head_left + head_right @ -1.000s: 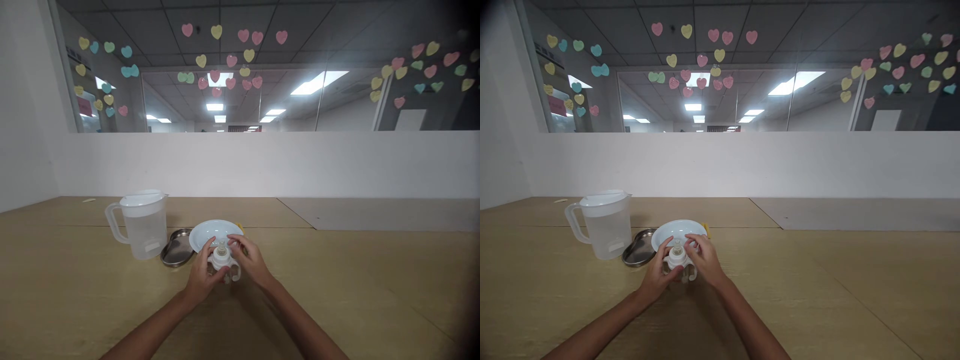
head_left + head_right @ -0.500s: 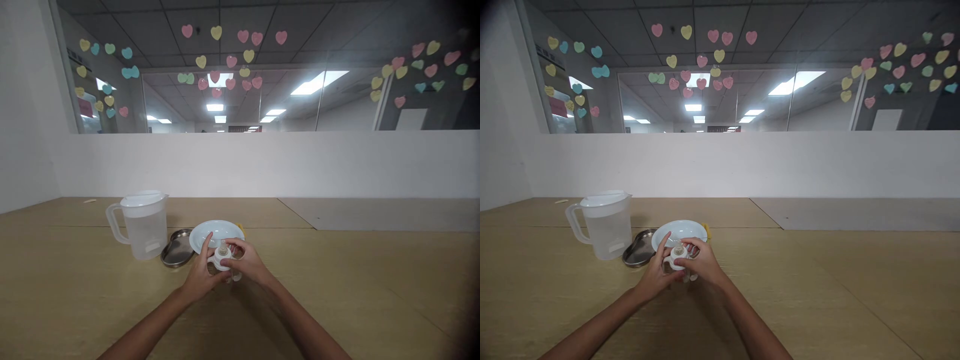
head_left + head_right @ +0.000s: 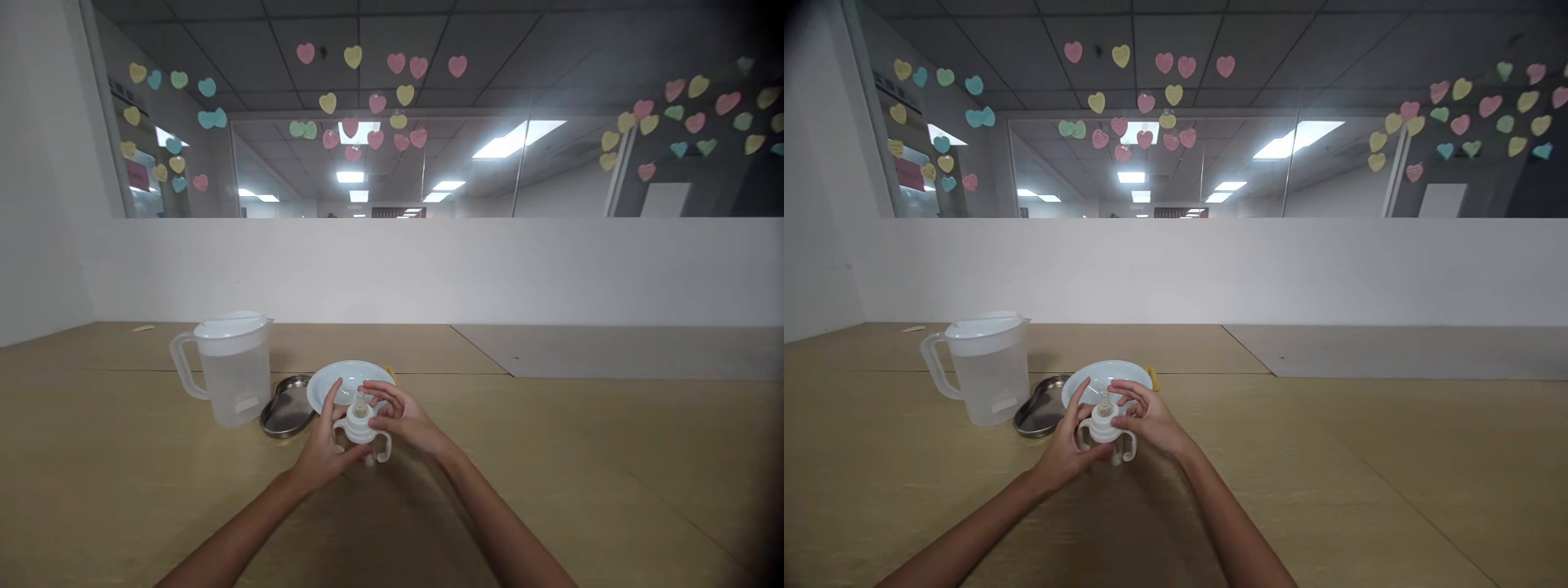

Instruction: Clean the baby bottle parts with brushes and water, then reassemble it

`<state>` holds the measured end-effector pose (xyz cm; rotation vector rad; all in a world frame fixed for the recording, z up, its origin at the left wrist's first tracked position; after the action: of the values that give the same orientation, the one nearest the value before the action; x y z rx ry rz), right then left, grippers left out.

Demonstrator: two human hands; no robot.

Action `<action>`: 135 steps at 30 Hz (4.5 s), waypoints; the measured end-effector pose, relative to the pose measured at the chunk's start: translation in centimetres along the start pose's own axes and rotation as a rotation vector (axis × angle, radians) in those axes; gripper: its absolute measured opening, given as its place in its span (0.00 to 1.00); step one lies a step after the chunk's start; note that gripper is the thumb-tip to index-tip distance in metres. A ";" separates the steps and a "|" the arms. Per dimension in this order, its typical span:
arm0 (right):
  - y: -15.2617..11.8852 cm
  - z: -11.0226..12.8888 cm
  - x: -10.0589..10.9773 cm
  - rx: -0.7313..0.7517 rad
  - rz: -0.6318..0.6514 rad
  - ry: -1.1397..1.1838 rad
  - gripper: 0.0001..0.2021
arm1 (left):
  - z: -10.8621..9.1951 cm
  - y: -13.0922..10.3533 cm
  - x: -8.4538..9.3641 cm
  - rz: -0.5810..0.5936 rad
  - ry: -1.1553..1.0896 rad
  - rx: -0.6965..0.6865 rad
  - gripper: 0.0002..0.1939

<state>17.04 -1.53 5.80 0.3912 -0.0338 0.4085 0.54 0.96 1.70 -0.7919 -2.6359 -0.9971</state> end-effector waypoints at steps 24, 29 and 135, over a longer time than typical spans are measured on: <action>0.6 -1.5 1.9 0.107 -0.395 -0.131 0.27 | 0.4 0.0 0.2 -0.054 0.163 -0.009 0.52; 0.4 -1.2 0.2 0.039 -0.248 -0.160 0.27 | 0.4 -0.1 0.2 -0.047 0.133 -0.023 0.52; 0.1 -2.4 2.9 0.208 -0.592 -0.726 0.14 | 0.8 0.0 0.1 -0.012 0.187 -0.053 0.46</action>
<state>19.56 0.52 3.91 0.7127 -0.5718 -0.3335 0.43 1.52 1.15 -0.6602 -2.4679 -1.0913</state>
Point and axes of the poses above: each hand's wrist, its own y-axis towards the middle knuckle, its own x-axis out of the back of the hand, z = x × y, the point moved 2 cm from there along y, towards the middle knuckle, and after that the axes turned 8 degrees about z, right-handed, at the moved point
